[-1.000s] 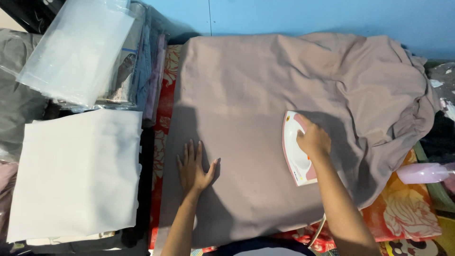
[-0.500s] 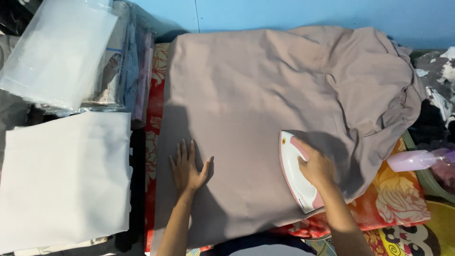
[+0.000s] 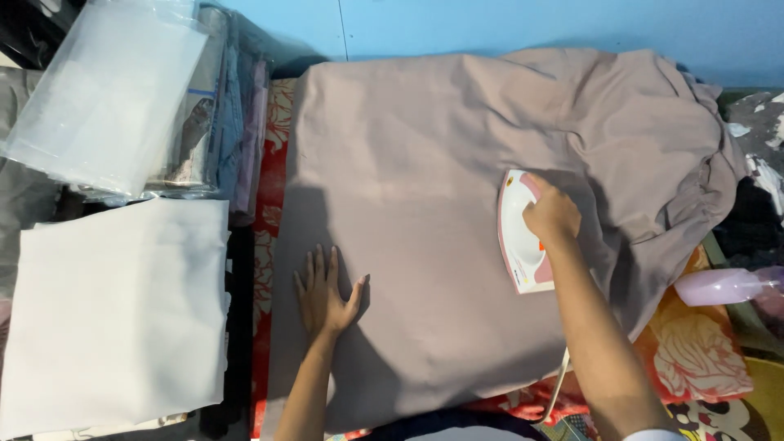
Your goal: The person irons a large piece of gray fabric on a table covered with a red floral cloth. They use a pink and white iron to smooth the fabric, repeatedly moving it across the surface. The person also adjusts and folds the fabric with their hands during the process.
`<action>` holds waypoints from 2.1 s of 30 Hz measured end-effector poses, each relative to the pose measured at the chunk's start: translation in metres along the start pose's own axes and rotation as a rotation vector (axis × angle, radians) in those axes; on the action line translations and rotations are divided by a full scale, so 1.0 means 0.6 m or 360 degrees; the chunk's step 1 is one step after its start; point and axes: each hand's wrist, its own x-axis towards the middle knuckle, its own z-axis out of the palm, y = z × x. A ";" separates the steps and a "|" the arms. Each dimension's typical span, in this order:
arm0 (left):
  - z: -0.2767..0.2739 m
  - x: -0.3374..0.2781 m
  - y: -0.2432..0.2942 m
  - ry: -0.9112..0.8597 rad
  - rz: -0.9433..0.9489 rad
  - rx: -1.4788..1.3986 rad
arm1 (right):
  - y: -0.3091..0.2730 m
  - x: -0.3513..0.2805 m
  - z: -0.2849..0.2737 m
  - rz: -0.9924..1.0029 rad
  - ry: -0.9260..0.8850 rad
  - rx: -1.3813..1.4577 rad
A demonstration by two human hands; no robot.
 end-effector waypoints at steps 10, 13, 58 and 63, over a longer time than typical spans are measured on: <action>0.003 -0.002 -0.001 0.0029 0.0003 0.0115 | -0.045 -0.130 -0.066 -0.0191 -0.0177 0.0063; -0.001 0.000 0.001 0.0026 -0.0006 0.0116 | -0.050 -0.188 -0.088 -0.0236 -0.0286 -0.0004; 0.004 0.000 -0.002 -0.0002 0.0006 0.0036 | 0.107 -0.122 -0.034 0.0218 -0.0093 -0.0102; 0.004 0.001 -0.002 0.0035 0.0039 0.0071 | 0.082 -0.048 -0.028 0.0196 -0.0063 -0.0080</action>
